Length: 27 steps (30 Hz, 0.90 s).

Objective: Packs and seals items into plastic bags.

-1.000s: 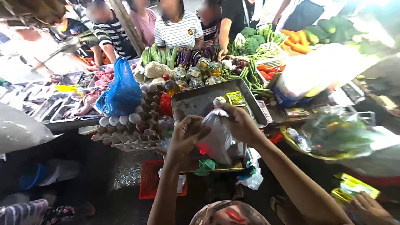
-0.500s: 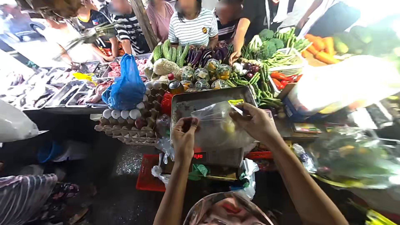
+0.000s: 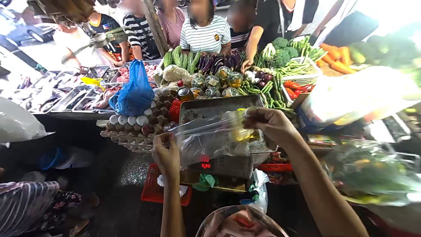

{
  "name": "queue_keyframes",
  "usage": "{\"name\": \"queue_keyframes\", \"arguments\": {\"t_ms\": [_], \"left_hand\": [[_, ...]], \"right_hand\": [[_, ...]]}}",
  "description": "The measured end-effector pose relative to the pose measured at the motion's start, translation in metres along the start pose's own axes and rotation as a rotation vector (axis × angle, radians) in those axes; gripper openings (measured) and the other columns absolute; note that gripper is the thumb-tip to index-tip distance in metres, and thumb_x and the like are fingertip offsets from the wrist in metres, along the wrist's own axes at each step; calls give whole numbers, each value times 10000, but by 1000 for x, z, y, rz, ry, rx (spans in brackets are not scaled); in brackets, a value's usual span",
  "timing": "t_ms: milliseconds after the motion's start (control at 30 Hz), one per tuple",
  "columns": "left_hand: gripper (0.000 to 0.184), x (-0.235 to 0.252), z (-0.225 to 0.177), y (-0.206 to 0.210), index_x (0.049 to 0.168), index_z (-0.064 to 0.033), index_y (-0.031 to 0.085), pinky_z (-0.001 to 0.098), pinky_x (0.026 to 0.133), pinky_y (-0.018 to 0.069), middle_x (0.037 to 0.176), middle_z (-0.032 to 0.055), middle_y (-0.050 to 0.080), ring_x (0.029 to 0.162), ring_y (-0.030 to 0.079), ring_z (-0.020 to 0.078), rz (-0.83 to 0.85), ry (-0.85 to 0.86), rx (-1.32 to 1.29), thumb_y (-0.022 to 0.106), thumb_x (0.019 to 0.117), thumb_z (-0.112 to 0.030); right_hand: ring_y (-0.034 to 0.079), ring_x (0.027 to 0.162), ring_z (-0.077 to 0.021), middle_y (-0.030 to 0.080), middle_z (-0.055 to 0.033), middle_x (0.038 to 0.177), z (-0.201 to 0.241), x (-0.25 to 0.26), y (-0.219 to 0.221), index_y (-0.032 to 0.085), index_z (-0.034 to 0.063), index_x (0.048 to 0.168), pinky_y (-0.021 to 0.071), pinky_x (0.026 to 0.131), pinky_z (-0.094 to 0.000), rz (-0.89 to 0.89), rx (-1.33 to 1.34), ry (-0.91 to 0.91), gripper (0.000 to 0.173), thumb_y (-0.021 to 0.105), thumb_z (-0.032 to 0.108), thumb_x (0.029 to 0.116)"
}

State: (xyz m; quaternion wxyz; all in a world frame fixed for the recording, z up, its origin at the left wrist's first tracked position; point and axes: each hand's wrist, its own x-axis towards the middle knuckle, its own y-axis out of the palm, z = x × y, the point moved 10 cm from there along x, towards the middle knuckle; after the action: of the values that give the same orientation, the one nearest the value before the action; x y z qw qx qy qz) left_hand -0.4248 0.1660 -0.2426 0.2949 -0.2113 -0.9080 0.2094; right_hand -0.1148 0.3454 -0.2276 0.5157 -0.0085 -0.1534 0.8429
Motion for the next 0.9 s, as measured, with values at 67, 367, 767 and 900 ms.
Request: {"name": "queue_keyframes", "arguments": {"t_ms": [67,367,767,900], "left_hand": [[526,-12,-20,-10,1339,82,533,534,961,506,1273,302,576,1133,602,410,-74,128,99,679,974,-268],[144,-77,-62,44,1049,24,680,329,785,628,896,70,736,812,720,144,568,-221,-928,720,920,-27],[254,-55,-19,-18,964,-157,696,203,775,555,997,-79,669,903,635,23,477,9,-1038,826,754,-98],[200,-39,-4,-49,720,-146,761,176,733,557,1050,-12,693,885,646,30,329,196,-561,677,815,8]], "right_hand": [[717,687,-108,761,-22,809,4,3,3,748,72,957,618,675,-308,-97,-94,23,68,779,115,914],[663,744,-62,712,-17,842,52,-30,112,710,45,983,577,703,-253,189,-50,-250,205,816,95,814],[668,752,-71,666,-31,899,44,-35,132,555,61,1190,590,715,-245,350,425,77,159,482,46,1050],[615,686,-38,650,16,823,56,-48,130,611,99,1157,541,643,-200,584,414,13,157,622,111,1001]]}}
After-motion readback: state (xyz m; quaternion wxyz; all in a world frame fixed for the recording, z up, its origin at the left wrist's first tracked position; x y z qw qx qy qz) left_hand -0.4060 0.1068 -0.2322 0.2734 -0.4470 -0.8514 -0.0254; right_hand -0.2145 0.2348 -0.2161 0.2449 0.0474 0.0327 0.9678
